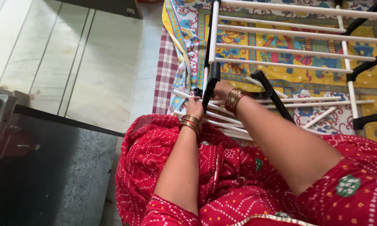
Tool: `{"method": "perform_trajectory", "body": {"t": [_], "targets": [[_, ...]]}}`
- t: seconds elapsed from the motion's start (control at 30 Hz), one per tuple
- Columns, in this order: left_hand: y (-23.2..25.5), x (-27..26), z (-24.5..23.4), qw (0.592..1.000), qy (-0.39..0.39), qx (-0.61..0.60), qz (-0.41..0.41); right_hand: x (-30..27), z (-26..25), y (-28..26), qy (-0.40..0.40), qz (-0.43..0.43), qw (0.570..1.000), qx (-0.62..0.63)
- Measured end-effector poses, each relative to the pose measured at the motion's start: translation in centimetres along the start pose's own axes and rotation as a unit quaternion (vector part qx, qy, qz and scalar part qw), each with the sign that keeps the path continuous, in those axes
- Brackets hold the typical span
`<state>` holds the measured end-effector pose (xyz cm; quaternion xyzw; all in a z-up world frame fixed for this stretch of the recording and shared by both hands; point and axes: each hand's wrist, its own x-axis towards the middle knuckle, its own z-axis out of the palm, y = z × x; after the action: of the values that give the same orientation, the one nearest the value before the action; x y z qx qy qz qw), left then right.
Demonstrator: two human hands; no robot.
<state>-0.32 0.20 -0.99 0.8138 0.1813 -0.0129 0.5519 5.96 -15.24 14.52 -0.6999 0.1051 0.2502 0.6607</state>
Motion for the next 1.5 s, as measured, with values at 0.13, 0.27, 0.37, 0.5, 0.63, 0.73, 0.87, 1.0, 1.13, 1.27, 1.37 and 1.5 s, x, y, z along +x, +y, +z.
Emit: {"method": "perform_trajectory", "body": {"t": [0.13, 0.27, 0.37, 0.5, 0.63, 0.73, 0.87, 1.0, 1.13, 1.27, 1.37, 1.5], "targets": [[2.4, -2.1, -0.9, 0.998, -0.046, 0.001, 0.051, -0.8, 1.7, 3.8, -0.037, -0.061, 0.996, -0.054], [7.9, -5.7, -3.9, 0.997, -0.037, -0.056, -0.022, -1.0, 2.8, 2.9, -0.052, 0.097, 0.974, 0.197], [12.9, -8.1, -5.6, 1.000, 0.021, 0.019, 0.005, 0.3, 2.9, 2.0, -0.022, 0.043, 0.992, 0.114], [18.0, -10.5, -7.8, 0.992, 0.019, 0.128, -0.005, 3.1, 2.6, 0.7, -0.084, 0.065, 0.992, 0.062], [20.7, -12.7, -8.0, 0.982, 0.008, 0.188, -0.005, 4.7, 2.1, -0.7, -0.044, 0.228, 0.953, 0.196], [21.1, -13.0, -8.2, 0.980, -0.011, 0.200, 0.005, 4.9, 2.7, -1.3, -0.123, 0.197, 0.951, 0.205], [20.9, -12.9, -8.5, 0.990, -0.058, 0.124, 0.015, 3.9, 3.5, -1.5, -0.059, 0.210, 0.958, 0.187], [21.2, -13.0, -9.0, 0.994, -0.063, 0.092, -0.005, 2.8, 4.3, -3.0, -0.052, 0.228, 0.951, 0.202], [21.4, -13.1, -9.4, 0.986, -0.047, 0.156, 0.031, 1.6, 5.4, -3.6, -0.016, 0.218, 0.957, 0.188], [21.2, -14.6, -9.2, 0.988, -0.094, 0.118, -0.009, 3.2, 3.4, -3.2, -0.079, 0.207, 0.949, 0.224], [19.9, -16.6, -8.7, 0.996, -0.073, 0.013, 0.038, 6.7, -0.1, -2.9, -0.032, 0.136, 0.978, 0.156], [15.3, -15.7, -8.7, 0.996, -0.072, -0.011, 0.047, 8.2, -2.5, 0.8, 0.069, 0.081, 0.992, 0.075]]}}
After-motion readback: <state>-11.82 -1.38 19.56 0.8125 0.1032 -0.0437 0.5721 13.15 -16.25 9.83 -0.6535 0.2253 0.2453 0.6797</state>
